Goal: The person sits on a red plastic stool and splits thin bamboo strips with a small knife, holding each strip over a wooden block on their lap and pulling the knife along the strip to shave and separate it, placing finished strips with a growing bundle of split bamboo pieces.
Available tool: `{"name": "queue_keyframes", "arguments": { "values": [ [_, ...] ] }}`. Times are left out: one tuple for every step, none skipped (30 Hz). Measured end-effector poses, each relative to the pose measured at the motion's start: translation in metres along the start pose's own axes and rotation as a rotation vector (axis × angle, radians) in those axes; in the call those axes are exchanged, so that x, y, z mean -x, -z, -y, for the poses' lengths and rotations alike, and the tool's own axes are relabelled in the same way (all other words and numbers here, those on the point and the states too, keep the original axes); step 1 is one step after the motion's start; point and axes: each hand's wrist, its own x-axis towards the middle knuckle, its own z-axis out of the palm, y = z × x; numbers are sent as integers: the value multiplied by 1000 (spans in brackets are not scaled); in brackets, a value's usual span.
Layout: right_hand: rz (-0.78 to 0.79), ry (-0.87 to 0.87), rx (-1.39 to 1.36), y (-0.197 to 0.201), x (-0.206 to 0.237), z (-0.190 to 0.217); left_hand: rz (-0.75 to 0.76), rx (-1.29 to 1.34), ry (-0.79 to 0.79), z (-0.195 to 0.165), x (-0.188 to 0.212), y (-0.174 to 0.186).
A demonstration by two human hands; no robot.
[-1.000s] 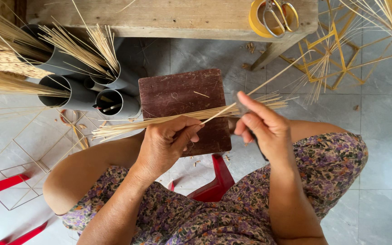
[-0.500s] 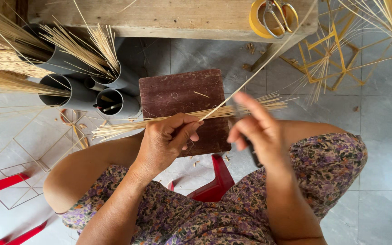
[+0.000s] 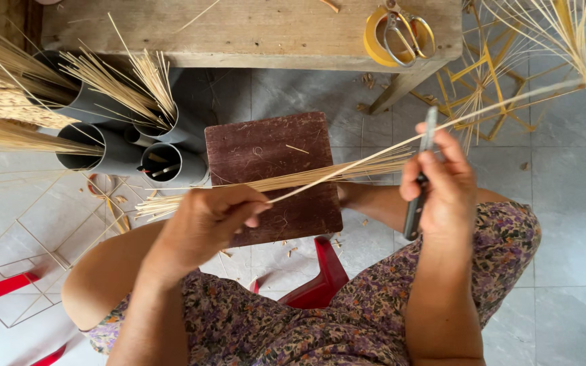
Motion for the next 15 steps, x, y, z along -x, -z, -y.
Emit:
{"name": "queue_keyframes", "arguments": {
  "values": [
    [-19,11,-30,9,-2,5,-36,13,-36,2,4,10],
    [-38,23,-59,18,-4,11,-72,26,-72,4,8,21],
    [-57,34,-89,27,-4,16,-121,-12,-71,6,13,33],
    [-80,56,-100,36,-5,21,-171,-50,-71,7,17,45],
    [-102,78,-112,43,-5,24,-194,-85,-61,9,17,57],
    [-124,99,-124,49,-5,27,-218,-119,-50,11,15,68],
    [-146,106,-94,54,-4,29,-272,-167,-59,13,15,76],
    [-167,112,-66,58,-3,31,-328,-216,-66,14,15,84],
    [-188,118,-37,60,-3,31,-383,-264,-74,16,15,89],
    [-175,101,-59,61,-3,31,-460,-382,-144,17,12,93],
    [-160,82,-83,60,-4,29,-537,-501,-215,19,8,98],
    [-139,63,-111,57,-7,27,-618,-624,-284,21,2,105],
    [-148,51,-169,51,-11,23,-689,-620,-302,23,-6,108],
    [-155,35,-227,45,-16,18,-768,-655,-332,25,-13,110],
    [-162,20,-287,37,-20,12,-848,-690,-359,26,-20,112]
  ]
}}
